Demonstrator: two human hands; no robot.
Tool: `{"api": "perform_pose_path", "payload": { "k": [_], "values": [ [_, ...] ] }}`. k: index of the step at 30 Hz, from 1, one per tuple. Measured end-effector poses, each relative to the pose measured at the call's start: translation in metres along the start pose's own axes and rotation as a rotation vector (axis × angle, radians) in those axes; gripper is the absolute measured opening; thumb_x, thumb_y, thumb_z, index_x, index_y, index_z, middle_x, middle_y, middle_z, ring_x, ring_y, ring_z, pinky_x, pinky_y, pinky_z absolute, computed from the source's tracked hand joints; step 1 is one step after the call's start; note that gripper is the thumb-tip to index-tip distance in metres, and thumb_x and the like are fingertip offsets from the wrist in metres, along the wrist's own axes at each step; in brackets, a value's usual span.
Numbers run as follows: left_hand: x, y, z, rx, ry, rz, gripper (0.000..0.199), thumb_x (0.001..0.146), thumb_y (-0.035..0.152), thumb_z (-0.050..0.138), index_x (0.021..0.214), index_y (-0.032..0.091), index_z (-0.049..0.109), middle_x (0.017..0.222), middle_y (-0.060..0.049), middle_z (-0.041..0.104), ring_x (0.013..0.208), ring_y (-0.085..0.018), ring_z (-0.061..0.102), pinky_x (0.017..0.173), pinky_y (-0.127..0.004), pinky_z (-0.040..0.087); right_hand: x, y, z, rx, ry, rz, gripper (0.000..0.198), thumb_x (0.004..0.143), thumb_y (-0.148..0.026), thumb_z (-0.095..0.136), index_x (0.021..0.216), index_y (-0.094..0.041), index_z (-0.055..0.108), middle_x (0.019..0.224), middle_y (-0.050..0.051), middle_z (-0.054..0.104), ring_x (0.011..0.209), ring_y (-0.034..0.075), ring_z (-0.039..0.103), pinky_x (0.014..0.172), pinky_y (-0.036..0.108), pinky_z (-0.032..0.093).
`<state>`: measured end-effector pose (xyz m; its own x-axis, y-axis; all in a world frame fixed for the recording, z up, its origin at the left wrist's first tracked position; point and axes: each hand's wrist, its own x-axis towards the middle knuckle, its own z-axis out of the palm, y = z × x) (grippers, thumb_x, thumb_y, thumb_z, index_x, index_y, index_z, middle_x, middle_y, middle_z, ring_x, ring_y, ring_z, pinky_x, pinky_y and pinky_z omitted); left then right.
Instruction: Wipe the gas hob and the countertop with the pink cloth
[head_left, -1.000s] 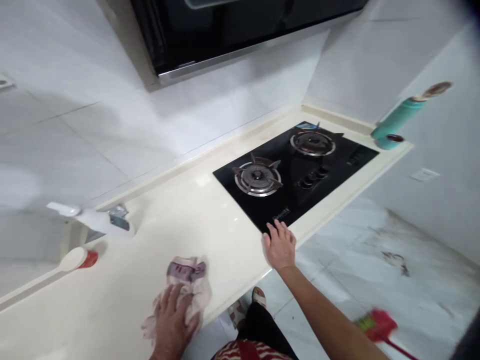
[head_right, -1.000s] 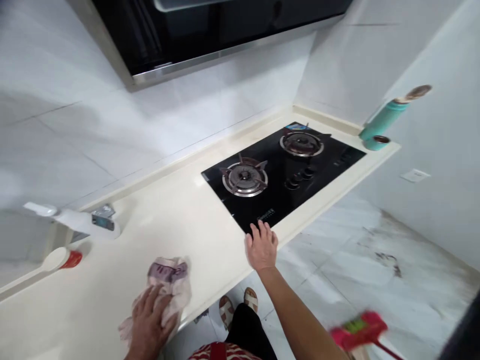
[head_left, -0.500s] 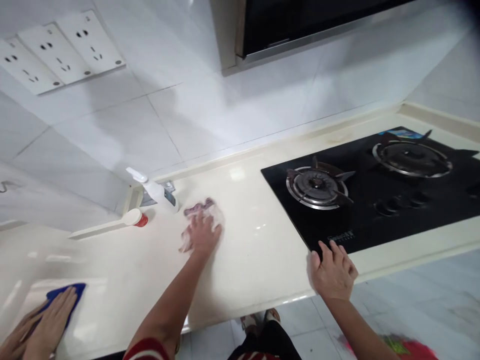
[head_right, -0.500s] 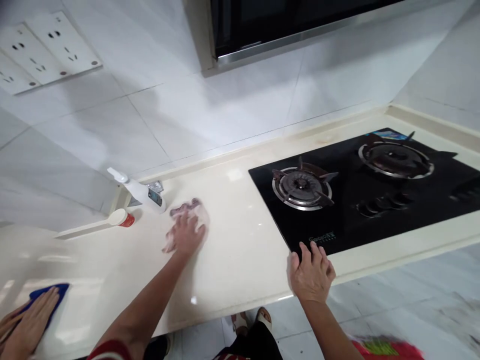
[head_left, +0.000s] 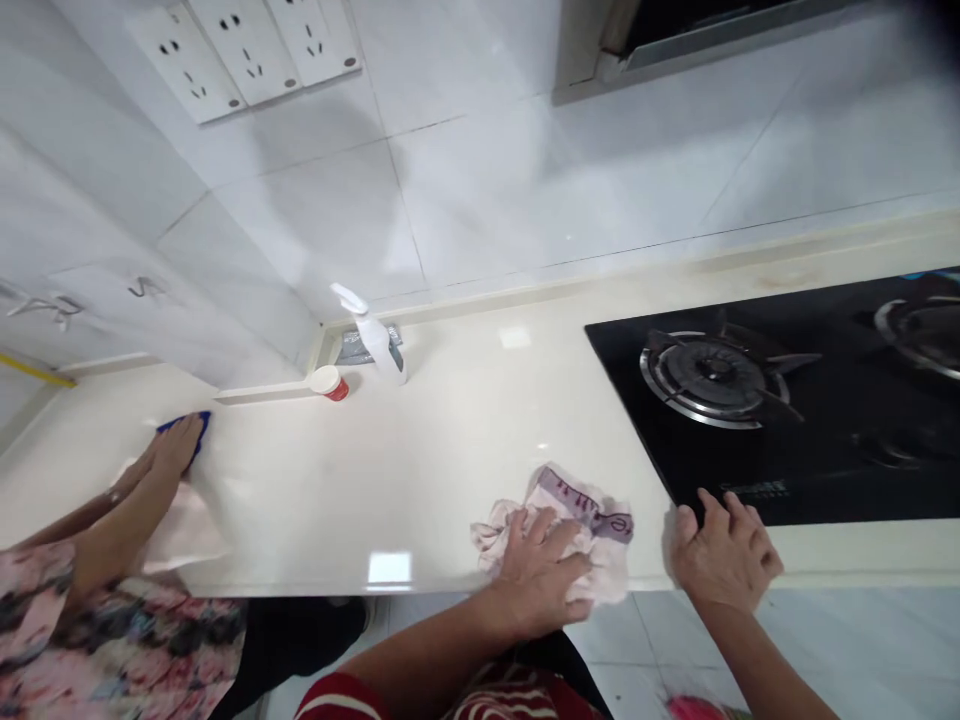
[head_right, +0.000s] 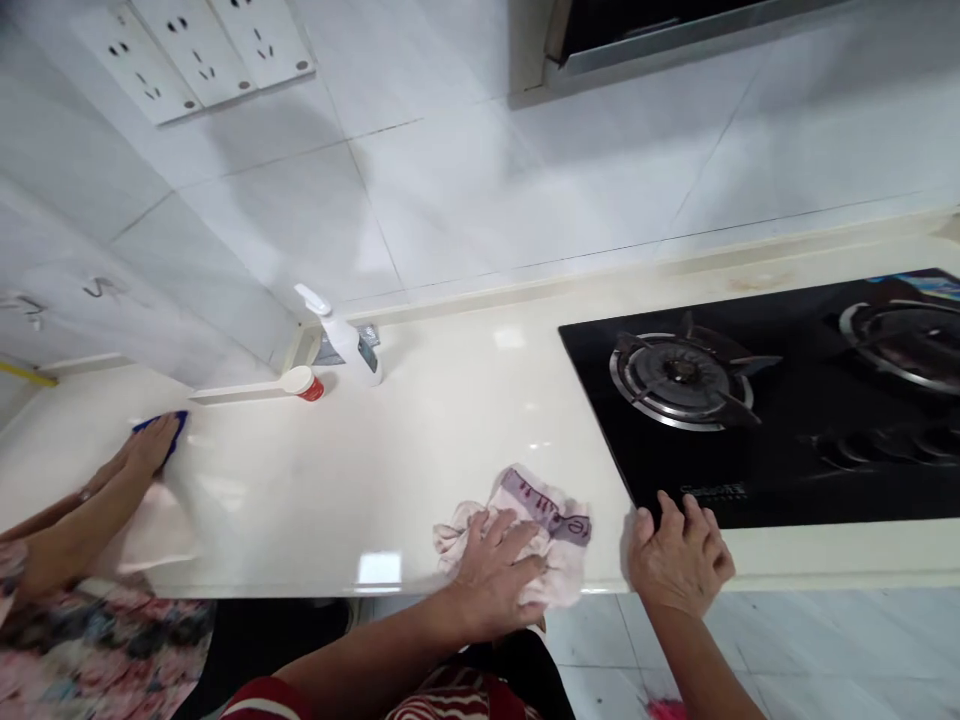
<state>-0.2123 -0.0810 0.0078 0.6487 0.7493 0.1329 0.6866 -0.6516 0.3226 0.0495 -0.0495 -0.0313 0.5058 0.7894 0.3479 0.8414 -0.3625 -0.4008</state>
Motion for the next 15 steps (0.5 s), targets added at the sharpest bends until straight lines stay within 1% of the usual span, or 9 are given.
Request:
{"api": "perform_pose_path", "payload": {
  "k": [2, 5, 6, 8, 10, 11, 12, 13, 15],
  "values": [
    [-0.042, -0.016, -0.015, 0.031, -0.001, -0.073, 0.050, 0.082, 0.061, 0.063, 0.124, 0.035, 0.067, 0.150, -0.004, 0.053, 0.139, -0.036, 0.039, 0.116, -0.059, 0.023, 0.000, -0.001, -0.003, 0.008, -0.038, 0.026, 0.052, 0.097, -0.047, 0.035, 0.137, -0.020, 0.057, 0.150, 0.018, 0.047, 0.144, 0.037, 0.036, 0.112, 0.064, 0.028],
    [-0.111, -0.052, -0.047, 0.125, 0.028, -0.271, 0.049, 0.080, 0.061, 0.066, 0.121, 0.035, 0.068, 0.147, -0.005, 0.057, 0.139, -0.037, 0.041, 0.115, -0.059, 0.025, -0.001, 0.000, -0.004, 0.025, -0.070, 0.046, 0.053, 0.097, -0.046, 0.035, 0.137, -0.020, 0.057, 0.151, 0.019, 0.045, 0.145, 0.037, 0.033, 0.112, 0.066, 0.027],
    [-0.134, -0.065, -0.058, 0.166, 0.056, -0.349, 0.045, 0.079, 0.058, 0.067, 0.117, 0.033, 0.070, 0.145, -0.006, 0.058, 0.139, -0.037, 0.042, 0.114, -0.058, 0.027, -0.001, 0.001, -0.003, 0.031, -0.074, 0.048, 0.053, 0.097, -0.046, 0.036, 0.138, -0.020, 0.057, 0.152, 0.018, 0.045, 0.146, 0.037, 0.033, 0.113, 0.066, 0.026],
    [-0.179, -0.091, -0.082, 0.258, 0.075, -0.491, 0.037, 0.081, 0.045, 0.065, 0.113, 0.028, 0.071, 0.144, -0.010, 0.058, 0.140, -0.037, 0.042, 0.112, -0.055, 0.032, -0.001, 0.004, -0.001, 0.037, -0.070, 0.044, 0.053, 0.096, -0.046, 0.036, 0.138, -0.020, 0.056, 0.152, 0.018, 0.045, 0.146, 0.036, 0.032, 0.113, 0.066, 0.025],
    [-0.215, -0.113, -0.102, 0.339, 0.122, -0.618, 0.033, 0.082, 0.037, 0.061, 0.112, 0.025, 0.071, 0.142, -0.012, 0.059, 0.138, -0.035, 0.046, 0.111, -0.051, 0.038, 0.000, 0.005, 0.002, 0.031, -0.052, 0.031, 0.053, 0.096, -0.047, 0.036, 0.138, -0.019, 0.057, 0.152, 0.018, 0.046, 0.146, 0.036, 0.032, 0.113, 0.065, 0.026],
    [-0.229, -0.122, -0.109, 0.365, 0.154, -0.680, 0.032, 0.084, 0.037, 0.059, 0.111, 0.025, 0.070, 0.139, -0.012, 0.060, 0.135, -0.034, 0.048, 0.109, -0.050, 0.041, 0.000, 0.004, 0.002, 0.024, -0.042, 0.023, 0.053, 0.097, -0.047, 0.036, 0.137, -0.019, 0.057, 0.151, 0.018, 0.046, 0.145, 0.037, 0.033, 0.112, 0.065, 0.027],
    [-0.237, -0.130, -0.113, 0.390, 0.214, -0.730, 0.031, 0.084, 0.038, 0.057, 0.109, 0.025, 0.070, 0.134, -0.012, 0.063, 0.130, -0.034, 0.052, 0.107, -0.049, 0.043, 0.000, 0.003, 0.002, 0.016, -0.034, 0.014, 0.053, 0.097, -0.046, 0.036, 0.137, -0.018, 0.057, 0.151, 0.018, 0.046, 0.144, 0.037, 0.034, 0.112, 0.065, 0.028],
    [-0.241, -0.136, -0.113, 0.409, 0.264, -0.760, 0.030, 0.085, 0.039, 0.056, 0.108, 0.025, 0.069, 0.131, -0.012, 0.063, 0.127, -0.033, 0.054, 0.106, -0.049, 0.044, 0.001, 0.001, 0.001, 0.007, -0.029, 0.006, 0.053, 0.097, -0.046, 0.036, 0.137, -0.017, 0.057, 0.150, 0.019, 0.047, 0.143, 0.038, 0.035, 0.111, 0.065, 0.029],
    [-0.236, -0.140, -0.107, 0.453, 0.354, -0.804, 0.030, 0.085, 0.041, 0.056, 0.107, 0.024, 0.068, 0.131, -0.012, 0.062, 0.126, -0.034, 0.054, 0.105, -0.050, 0.044, 0.002, -0.003, -0.001, -0.013, -0.025, -0.004, 0.052, 0.098, -0.043, 0.036, 0.137, -0.016, 0.056, 0.149, 0.020, 0.048, 0.142, 0.037, 0.036, 0.110, 0.063, 0.031]
  ]
}}
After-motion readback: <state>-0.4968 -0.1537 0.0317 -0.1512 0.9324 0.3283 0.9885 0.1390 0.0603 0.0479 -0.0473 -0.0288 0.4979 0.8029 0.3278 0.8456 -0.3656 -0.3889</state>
